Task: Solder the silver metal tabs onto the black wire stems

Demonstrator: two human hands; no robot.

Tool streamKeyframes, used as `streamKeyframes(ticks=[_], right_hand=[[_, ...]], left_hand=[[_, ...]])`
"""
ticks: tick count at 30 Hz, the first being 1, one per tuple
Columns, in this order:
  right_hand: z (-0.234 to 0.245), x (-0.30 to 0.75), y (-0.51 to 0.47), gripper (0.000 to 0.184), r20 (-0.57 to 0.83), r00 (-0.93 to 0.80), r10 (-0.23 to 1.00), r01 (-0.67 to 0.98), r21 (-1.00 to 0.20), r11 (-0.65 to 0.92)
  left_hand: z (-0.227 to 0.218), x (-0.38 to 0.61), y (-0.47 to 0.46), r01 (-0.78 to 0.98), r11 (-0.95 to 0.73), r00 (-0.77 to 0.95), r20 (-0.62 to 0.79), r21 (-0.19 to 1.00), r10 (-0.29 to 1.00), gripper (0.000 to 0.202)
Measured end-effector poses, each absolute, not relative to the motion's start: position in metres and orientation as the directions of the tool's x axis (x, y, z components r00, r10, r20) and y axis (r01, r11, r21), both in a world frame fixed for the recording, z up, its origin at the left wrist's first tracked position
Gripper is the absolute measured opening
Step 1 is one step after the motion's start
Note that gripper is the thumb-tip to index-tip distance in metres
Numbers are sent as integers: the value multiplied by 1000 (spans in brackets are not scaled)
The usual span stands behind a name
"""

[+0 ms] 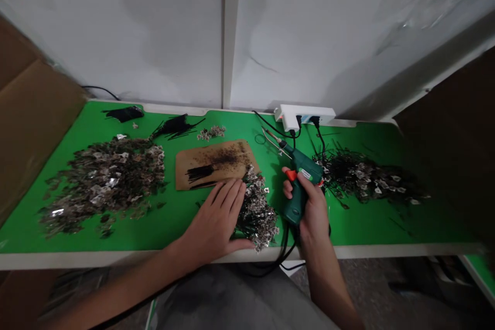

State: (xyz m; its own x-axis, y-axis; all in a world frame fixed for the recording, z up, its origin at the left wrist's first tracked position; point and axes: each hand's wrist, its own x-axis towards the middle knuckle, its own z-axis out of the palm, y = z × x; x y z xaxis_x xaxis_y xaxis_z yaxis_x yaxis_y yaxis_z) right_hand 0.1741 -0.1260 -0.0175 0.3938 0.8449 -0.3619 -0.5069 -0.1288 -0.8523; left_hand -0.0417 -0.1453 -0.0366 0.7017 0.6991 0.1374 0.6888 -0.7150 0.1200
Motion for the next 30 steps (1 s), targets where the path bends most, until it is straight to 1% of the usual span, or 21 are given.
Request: streamKeyframes(ticks=[6, 10, 12, 15, 20, 23, 26, 28, 30], right_hand=[[-18, 176, -126, 30, -362, 391, 846, -511, -850, -128], [-19, 176, -127, 31, -358, 400, 844, -516, -849, -115], [-20, 176, -127, 32, -358, 405, 842, -523, -846, -108], [-19, 176, -127, 32, -362, 403, 841, -533, -840, -106], [-19, 176, -127, 30, -360, 398, 844, -530, -841, -109], [-19, 176, -127, 30, -358, 406, 841, -527, -843, -104], [-20, 175, -127, 28, -342, 429, 836, -520, -850, -81], [-20, 175, -126, 27, -331, 434, 838, -514, -855, -71], [-20, 175, -126, 27, -327, 428, 843, -512, -856, -73]], left_hand=[[-36, -33, -144, 694, -700, 695, 99, 170, 712, 107], [-42, -29, -146, 701, -687, 674, 135, 191, 726, 113], [-44, -28, -147, 704, -684, 668, 148, 189, 729, 113], [-44, -26, -148, 699, -691, 673, 156, 185, 723, 109], [-40, -22, -143, 709, -667, 654, 141, 227, 743, 101], [-39, -20, -142, 727, -641, 629, 135, 248, 766, 104], [-38, -22, -143, 728, -634, 619, 147, 260, 771, 114], [-38, -25, -144, 730, -638, 624, 142, 244, 768, 118], [-38, -26, -145, 729, -650, 639, 126, 215, 759, 115]])
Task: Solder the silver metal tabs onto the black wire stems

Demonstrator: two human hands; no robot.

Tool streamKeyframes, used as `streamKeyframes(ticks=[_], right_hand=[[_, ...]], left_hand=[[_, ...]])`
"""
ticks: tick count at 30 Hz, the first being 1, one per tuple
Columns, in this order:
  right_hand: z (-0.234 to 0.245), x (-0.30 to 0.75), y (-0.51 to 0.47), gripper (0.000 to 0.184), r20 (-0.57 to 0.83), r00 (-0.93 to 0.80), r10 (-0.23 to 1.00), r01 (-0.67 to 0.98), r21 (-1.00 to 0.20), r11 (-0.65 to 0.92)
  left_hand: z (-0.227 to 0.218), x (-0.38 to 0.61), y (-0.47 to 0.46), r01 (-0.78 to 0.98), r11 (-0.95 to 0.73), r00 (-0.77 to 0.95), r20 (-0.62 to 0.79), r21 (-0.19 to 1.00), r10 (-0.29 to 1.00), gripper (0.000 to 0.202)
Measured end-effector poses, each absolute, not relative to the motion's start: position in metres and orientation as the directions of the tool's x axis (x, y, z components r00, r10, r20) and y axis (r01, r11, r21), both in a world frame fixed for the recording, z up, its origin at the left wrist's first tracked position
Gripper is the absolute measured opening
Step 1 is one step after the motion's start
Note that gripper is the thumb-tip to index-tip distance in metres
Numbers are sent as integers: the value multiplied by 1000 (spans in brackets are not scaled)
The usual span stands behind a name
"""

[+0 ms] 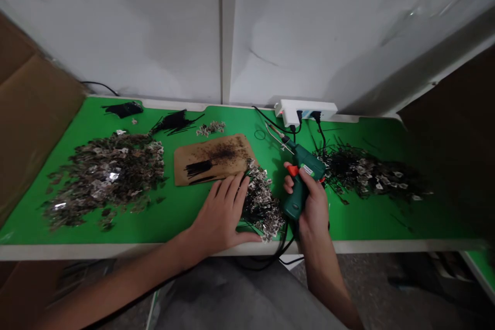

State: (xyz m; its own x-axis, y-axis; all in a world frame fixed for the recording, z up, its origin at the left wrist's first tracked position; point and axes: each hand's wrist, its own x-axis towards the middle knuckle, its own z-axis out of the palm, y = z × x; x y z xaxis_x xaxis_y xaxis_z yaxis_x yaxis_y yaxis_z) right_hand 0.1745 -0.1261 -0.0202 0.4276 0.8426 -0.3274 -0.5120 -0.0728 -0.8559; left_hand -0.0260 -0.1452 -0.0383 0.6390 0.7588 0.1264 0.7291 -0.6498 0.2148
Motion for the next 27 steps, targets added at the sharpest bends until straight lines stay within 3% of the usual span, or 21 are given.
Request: streamKeyframes(ticks=[11, 15, 22, 27], right_hand=[[-19, 176, -127, 29, -336, 423, 842, -517, -852, -80], [-19, 175, -126, 27, -328, 445, 833, -516, -854, -60], [-20, 175, -127, 25, -309, 455, 835, -514, -857, -37], [-22, 176, -128, 25, -306, 446, 841, -522, -852, -33]], left_hand=[[-39, -16, -140, 730, -659, 659, 70, 180, 749, 96], [-40, -17, -139, 718, -665, 659, 107, 204, 745, 87], [-29, -24, -143, 681, -674, 649, 191, 285, 737, 91], [-18, -23, -141, 663, -711, 708, 112, 236, 697, 80]])
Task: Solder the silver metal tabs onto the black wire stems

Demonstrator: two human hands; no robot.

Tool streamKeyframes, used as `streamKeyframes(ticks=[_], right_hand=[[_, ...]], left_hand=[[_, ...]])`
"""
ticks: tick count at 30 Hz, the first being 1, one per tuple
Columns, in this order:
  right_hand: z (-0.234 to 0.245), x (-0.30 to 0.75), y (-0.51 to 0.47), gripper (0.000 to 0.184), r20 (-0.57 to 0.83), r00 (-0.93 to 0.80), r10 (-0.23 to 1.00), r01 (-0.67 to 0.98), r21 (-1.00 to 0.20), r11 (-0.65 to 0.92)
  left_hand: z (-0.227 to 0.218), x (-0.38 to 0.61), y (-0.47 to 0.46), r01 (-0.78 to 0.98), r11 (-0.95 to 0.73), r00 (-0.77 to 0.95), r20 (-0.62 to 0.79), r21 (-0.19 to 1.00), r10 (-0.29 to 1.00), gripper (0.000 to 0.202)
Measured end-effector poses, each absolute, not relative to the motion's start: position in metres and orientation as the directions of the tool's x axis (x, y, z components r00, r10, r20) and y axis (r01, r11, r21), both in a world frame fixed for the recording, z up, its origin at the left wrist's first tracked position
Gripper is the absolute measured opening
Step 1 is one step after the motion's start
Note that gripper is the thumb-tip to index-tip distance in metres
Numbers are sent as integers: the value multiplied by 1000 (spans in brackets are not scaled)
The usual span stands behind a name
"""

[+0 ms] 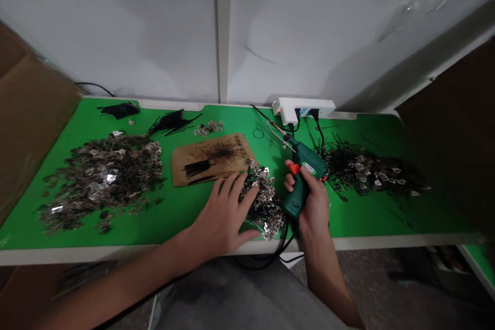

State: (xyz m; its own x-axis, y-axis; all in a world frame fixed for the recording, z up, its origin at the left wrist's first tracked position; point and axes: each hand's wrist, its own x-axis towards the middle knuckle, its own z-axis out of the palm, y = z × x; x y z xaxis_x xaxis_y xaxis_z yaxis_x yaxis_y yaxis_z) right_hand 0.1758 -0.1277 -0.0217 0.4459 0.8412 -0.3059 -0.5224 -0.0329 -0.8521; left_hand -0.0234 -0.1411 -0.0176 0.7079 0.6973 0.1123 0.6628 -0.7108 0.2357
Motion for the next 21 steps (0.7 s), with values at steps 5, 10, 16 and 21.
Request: streamKeyframes(ticks=[5, 10, 16, 21], right_hand=[[-21, 176, -128, 25, -305, 458, 835, -533, -846, -17], [-20, 175, -127, 26, -311, 468, 827, -547, -837, -6], [-22, 176, -126, 28, -331, 476, 815, -563, -826, -6], [-20, 176, -127, 28, -335, 483, 809, -567, -824, -3]], left_hand=[[-6, -17, -133, 659, -737, 745, 3, 147, 667, 51], [-18, -12, -131, 642, -760, 758, 62, 105, 649, 47], [-42, -16, -127, 605, -791, 769, 193, 87, 610, 42], [-46, -13, -123, 589, -808, 790, 215, -9, 574, 38]])
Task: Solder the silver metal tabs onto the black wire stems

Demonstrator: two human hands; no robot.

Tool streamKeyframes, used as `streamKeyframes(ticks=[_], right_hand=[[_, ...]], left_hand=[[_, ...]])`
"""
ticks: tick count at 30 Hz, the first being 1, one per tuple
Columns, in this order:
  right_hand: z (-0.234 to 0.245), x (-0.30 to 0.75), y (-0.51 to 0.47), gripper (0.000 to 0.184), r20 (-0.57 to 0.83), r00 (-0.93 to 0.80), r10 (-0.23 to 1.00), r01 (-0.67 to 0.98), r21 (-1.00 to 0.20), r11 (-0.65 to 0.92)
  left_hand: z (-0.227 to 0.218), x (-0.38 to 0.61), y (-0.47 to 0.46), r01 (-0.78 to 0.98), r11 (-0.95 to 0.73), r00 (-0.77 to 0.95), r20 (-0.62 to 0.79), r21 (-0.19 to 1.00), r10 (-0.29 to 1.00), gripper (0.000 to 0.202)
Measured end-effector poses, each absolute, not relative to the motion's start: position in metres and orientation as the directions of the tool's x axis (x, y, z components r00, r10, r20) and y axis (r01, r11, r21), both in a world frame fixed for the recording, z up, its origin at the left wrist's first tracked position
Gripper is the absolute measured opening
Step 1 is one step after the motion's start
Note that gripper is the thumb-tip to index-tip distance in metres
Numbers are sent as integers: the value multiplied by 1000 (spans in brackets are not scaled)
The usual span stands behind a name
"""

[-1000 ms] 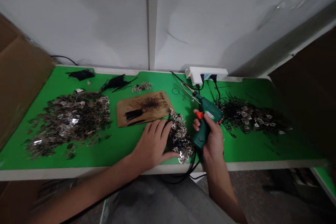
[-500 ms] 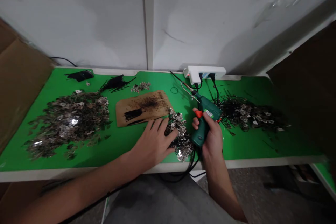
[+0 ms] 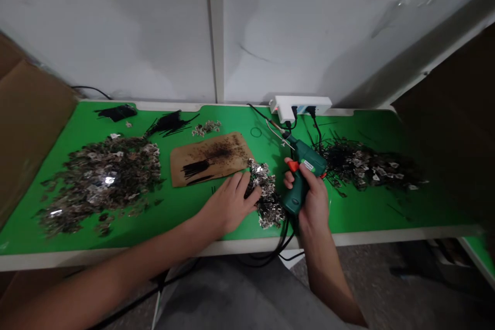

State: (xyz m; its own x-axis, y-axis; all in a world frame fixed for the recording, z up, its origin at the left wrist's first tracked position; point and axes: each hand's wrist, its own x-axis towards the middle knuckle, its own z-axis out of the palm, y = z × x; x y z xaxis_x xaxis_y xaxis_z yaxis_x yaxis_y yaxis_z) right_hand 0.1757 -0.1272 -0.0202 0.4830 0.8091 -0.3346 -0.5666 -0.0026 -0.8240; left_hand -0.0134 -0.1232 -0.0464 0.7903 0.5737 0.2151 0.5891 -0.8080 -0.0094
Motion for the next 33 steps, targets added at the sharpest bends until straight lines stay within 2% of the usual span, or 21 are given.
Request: streamKeyframes(ticks=[8, 13, 20, 28, 33], right_hand=[[-17, 175, -127, 31, -323, 505, 801, -563, -826, 22], [-17, 176, -128, 31, -315, 503, 805, -557, -830, 23], [-19, 178, -129, 33, -346, 485, 803, -554, -832, -24], [-15, 180, -130, 35, -378, 472, 796, -571, -819, -51], [-12, 181, -130, 43, -371, 486, 791, -566, -823, -38]], left_hand=[[-49, -10, -122, 586, -803, 808, 153, -105, 569, 33], [-47, -10, -117, 537, -833, 843, 138, -136, 521, 32], [-47, -15, -115, 501, -844, 863, 188, -190, 469, 29], [-38, 9, -120, 564, -794, 820, 43, -227, 570, 30], [-36, 16, -116, 616, -764, 781, 26, -194, 624, 27]])
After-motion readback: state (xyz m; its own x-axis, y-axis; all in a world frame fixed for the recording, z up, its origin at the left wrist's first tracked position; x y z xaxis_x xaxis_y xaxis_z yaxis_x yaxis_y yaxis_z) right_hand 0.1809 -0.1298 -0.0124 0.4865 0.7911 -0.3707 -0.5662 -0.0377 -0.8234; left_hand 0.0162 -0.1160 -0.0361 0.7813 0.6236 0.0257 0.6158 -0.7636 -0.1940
